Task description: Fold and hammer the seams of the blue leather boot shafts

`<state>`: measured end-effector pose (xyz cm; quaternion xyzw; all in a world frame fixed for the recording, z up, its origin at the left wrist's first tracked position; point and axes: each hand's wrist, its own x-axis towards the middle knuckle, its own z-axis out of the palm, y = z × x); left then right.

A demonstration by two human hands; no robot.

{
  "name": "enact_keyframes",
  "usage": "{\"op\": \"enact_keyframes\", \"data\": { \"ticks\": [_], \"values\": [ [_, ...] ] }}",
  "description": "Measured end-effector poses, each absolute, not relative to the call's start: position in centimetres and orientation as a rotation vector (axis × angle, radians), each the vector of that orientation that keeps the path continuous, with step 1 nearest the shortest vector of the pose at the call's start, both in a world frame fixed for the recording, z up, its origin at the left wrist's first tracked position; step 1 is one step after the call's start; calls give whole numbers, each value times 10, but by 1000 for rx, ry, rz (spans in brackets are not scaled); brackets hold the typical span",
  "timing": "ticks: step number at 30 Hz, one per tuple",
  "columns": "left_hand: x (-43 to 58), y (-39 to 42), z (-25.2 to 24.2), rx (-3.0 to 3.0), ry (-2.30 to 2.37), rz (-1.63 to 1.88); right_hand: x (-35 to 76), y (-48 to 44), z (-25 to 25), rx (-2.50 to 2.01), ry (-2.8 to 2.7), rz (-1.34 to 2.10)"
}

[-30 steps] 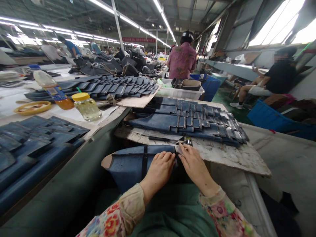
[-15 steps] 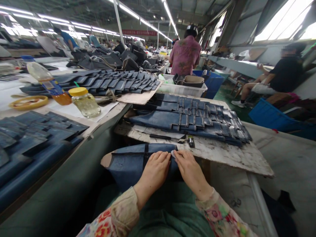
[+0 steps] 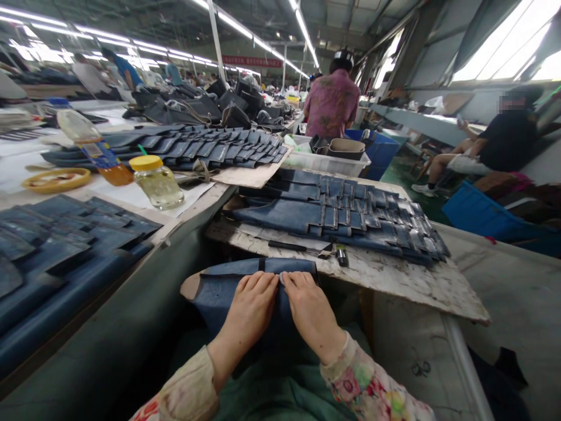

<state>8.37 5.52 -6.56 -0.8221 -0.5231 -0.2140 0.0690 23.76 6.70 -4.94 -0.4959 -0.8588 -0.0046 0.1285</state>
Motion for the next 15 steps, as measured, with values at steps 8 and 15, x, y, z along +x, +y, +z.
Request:
{"op": "enact_keyframes", "data": {
  "ticks": [8, 15],
  "values": [
    [59, 42, -78, -2320, -1729, -706, 213, 70, -47, -1353, -2522, 24],
    [61, 32, -80, -2203, -1799, -718, 222, 70, -48, -1368, -2510, 21]
  ]
}}
